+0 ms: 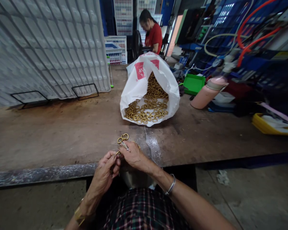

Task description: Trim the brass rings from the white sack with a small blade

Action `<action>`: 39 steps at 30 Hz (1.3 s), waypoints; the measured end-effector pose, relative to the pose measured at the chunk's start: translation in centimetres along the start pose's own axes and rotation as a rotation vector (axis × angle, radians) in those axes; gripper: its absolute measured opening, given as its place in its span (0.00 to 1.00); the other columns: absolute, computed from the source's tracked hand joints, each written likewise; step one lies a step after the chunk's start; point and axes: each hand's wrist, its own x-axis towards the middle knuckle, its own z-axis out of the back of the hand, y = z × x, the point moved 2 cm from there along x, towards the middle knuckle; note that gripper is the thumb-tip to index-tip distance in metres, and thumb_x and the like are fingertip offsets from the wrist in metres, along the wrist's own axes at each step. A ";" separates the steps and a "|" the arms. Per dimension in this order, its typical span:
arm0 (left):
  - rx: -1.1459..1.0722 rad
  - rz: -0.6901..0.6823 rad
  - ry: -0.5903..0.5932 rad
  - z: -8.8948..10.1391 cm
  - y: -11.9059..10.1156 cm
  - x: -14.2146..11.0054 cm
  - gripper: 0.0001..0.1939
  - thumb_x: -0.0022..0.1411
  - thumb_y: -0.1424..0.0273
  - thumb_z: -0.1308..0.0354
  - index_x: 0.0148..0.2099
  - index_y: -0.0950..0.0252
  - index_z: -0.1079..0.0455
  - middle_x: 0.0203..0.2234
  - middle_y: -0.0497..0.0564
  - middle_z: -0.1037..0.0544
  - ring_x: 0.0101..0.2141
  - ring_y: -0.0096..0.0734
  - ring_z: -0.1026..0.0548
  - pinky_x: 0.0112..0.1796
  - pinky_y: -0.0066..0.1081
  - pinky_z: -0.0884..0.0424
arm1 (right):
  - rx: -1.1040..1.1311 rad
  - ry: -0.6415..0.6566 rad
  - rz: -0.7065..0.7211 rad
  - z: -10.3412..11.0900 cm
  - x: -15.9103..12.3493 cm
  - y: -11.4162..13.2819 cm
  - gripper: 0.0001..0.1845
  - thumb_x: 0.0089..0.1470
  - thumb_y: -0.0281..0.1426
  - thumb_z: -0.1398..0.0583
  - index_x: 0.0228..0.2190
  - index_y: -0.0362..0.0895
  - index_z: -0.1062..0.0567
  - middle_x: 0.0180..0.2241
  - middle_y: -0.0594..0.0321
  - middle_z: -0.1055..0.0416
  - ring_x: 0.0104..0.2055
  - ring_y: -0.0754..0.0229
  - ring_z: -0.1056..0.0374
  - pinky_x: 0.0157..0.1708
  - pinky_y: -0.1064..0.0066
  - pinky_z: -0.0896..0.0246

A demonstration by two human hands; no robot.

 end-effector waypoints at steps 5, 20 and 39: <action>-0.012 -0.023 -0.038 0.2 0.1 0.0 0.15 0.54 0.59 0.42 0.31 0.65 0.39 0.20 0.42 0.33 0.15 0.14 0.45 0.16 0.18 0.52 | -0.245 -0.012 0.095 0.2 -0.6 -0.1 0.08 0.53 0.27 0.51 0.27 0.43 0.33 0.23 0.65 0.34 0.25 0.65 0.42 0.26 0.74 0.51; 0.149 -0.088 -0.100 1.0 0.6 0.1 0.17 0.55 0.56 0.44 0.30 0.64 0.41 0.18 0.41 0.35 0.16 0.15 0.45 0.17 0.18 0.49 | -0.720 0.195 0.099 -0.1 -1.3 1.2 0.13 0.48 0.24 0.49 0.36 0.42 0.31 0.31 0.57 0.28 0.32 0.59 0.33 0.28 0.72 0.51; -0.212 -0.009 -0.076 0.9 -0.2 -0.1 0.11 0.55 0.64 0.42 0.33 0.65 0.37 0.26 0.48 0.28 0.17 0.17 0.39 0.15 0.19 0.47 | -0.727 -0.124 -0.015 2.3 4.6 -2.0 0.10 0.55 0.32 0.48 0.38 0.44 0.32 0.33 0.60 0.28 0.34 0.60 0.33 0.30 0.72 0.51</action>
